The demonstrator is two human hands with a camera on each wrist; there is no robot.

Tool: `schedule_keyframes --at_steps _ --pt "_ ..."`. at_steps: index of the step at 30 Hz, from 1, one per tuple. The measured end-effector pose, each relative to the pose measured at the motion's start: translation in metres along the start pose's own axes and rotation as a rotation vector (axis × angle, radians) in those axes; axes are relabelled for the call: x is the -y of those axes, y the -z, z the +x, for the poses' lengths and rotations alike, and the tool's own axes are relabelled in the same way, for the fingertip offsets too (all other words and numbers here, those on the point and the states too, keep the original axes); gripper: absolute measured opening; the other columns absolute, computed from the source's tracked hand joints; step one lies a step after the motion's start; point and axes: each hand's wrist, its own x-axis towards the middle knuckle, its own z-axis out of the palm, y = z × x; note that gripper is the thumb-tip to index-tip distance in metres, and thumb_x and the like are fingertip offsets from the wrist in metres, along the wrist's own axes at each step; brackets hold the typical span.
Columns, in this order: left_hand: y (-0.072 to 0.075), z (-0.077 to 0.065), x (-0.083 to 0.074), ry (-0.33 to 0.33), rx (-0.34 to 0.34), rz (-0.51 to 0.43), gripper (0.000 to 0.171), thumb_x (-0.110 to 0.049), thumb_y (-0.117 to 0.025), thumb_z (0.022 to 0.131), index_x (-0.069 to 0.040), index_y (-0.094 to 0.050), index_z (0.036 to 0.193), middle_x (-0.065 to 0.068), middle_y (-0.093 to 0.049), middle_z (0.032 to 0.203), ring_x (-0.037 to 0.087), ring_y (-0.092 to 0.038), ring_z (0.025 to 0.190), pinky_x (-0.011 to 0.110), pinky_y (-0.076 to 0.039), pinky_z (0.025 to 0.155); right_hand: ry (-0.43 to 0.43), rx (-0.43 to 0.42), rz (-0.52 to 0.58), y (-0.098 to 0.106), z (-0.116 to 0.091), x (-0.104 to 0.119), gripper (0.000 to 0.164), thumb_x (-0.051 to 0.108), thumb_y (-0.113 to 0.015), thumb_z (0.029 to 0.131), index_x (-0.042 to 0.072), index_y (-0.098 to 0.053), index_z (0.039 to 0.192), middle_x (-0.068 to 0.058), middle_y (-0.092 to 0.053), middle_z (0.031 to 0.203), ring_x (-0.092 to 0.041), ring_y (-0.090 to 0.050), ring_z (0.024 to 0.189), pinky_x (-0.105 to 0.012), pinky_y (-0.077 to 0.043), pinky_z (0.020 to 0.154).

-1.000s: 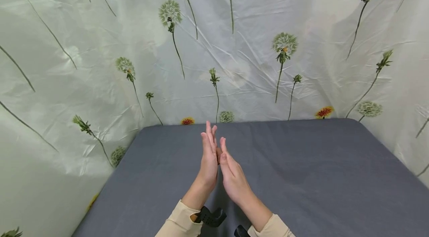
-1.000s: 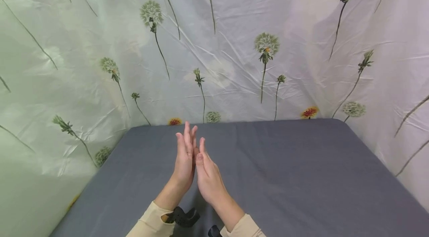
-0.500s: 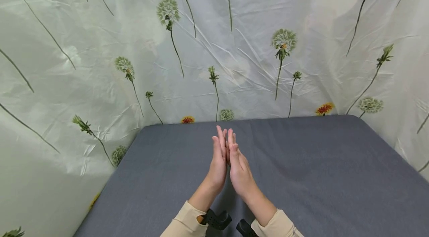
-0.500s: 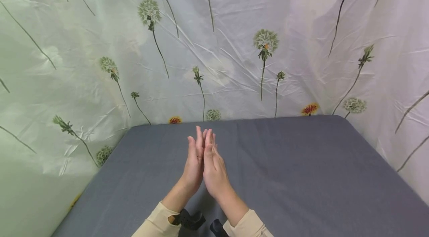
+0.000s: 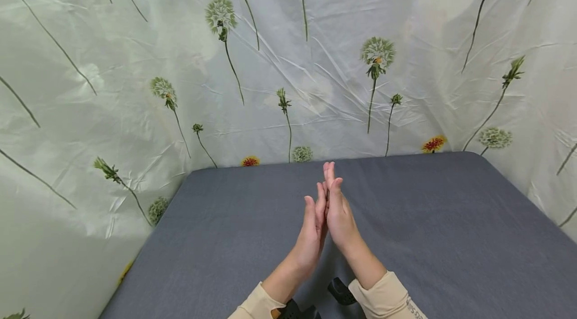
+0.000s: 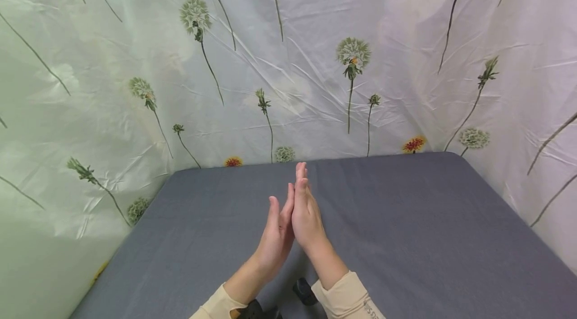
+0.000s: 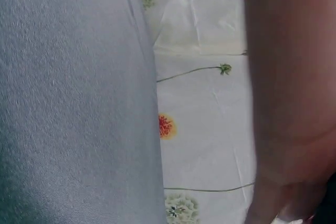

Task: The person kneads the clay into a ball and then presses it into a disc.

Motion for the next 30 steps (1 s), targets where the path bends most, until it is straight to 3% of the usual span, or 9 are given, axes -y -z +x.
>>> schedule_keyframes --at_steps 2,6,11,16,20,26,28,30 --pt "-0.002 -0.002 -0.004 0.01 -0.007 -0.005 0.081 -0.07 0.011 0.106 -0.023 0.016 0.171 -0.007 0.019 0.18 0.022 0.02 0.167 0.06 0.009 0.134 0.0 0.006 0.01 0.0 0.0 0.0 0.077 0.057 0.001 0.114 0.007 0.003 0.172 -0.012 -0.004 0.182 -0.033 -0.007 0.169 -0.023 -0.008 0.133" --pt "0.002 -0.005 -0.01 -0.006 -0.042 0.004 0.08 -0.07 0.012 0.105 -0.025 0.014 0.171 -0.01 0.019 0.179 0.02 0.021 0.167 0.061 0.011 0.133 -0.02 0.032 0.017 -0.006 -0.003 0.0 0.075 0.054 0.001 0.114 0.006 0.002 0.172 -0.01 -0.001 0.182 -0.033 -0.009 0.169 -0.055 -0.002 0.135" --pt "0.015 -0.005 -0.015 -0.04 -0.118 0.029 0.081 -0.073 0.009 0.104 -0.028 0.016 0.171 -0.011 0.02 0.179 0.02 0.021 0.167 0.062 0.01 0.133 -0.028 0.087 0.025 -0.021 -0.008 -0.003 0.069 0.047 0.002 0.116 0.007 0.002 0.172 -0.006 0.002 0.182 -0.03 0.002 0.17 -0.063 0.0 0.134" --pt "0.031 -0.004 -0.02 -0.091 -0.212 0.038 0.077 -0.073 0.007 0.105 -0.034 0.019 0.17 -0.011 0.01 0.181 0.021 0.011 0.169 0.064 0.003 0.133 -0.017 0.15 0.039 -0.038 -0.016 0.002 0.063 0.043 -0.002 0.118 0.012 0.003 0.172 -0.005 0.005 0.182 -0.035 0.006 0.169 -0.069 0.0 0.131" --pt "0.041 -0.003 -0.022 -0.11 -0.271 0.014 0.074 -0.074 0.006 0.105 -0.039 0.018 0.17 -0.01 0.004 0.182 0.023 0.002 0.17 0.062 -0.002 0.135 -0.009 0.183 0.038 -0.048 -0.022 0.008 0.061 0.041 -0.003 0.118 0.015 0.003 0.173 -0.006 0.004 0.182 -0.034 0.005 0.169 -0.069 -0.002 0.131" --pt "0.056 0.001 -0.022 -0.115 -0.308 -0.084 0.076 -0.078 0.005 0.103 -0.043 0.017 0.169 -0.007 0.0 0.182 0.027 0.003 0.17 0.057 -0.002 0.136 -0.007 0.231 0.018 -0.057 -0.032 0.019 0.059 0.039 -0.007 0.12 0.013 -0.003 0.172 0.002 0.004 0.181 -0.023 0.009 0.169 -0.052 0.002 0.135" --pt "0.057 0.003 -0.021 -0.11 -0.307 -0.098 0.077 -0.079 0.004 0.102 -0.043 0.016 0.17 -0.007 -0.002 0.182 0.026 0.004 0.17 0.055 -0.002 0.137 0.006 0.227 0.013 -0.057 -0.033 0.022 0.059 0.038 -0.008 0.12 0.01 -0.006 0.172 0.001 0.003 0.182 -0.023 0.009 0.169 -0.051 0.001 0.135" --pt "0.056 0.004 -0.019 -0.103 -0.297 -0.107 0.078 -0.079 0.003 0.103 -0.042 0.015 0.17 -0.009 -0.004 0.182 0.025 0.003 0.17 0.054 0.0 0.137 0.03 0.214 0.011 -0.056 -0.034 0.023 0.058 0.036 -0.009 0.12 0.009 -0.008 0.172 -0.002 0.0 0.182 -0.025 0.007 0.169 -0.039 0.0 0.136"
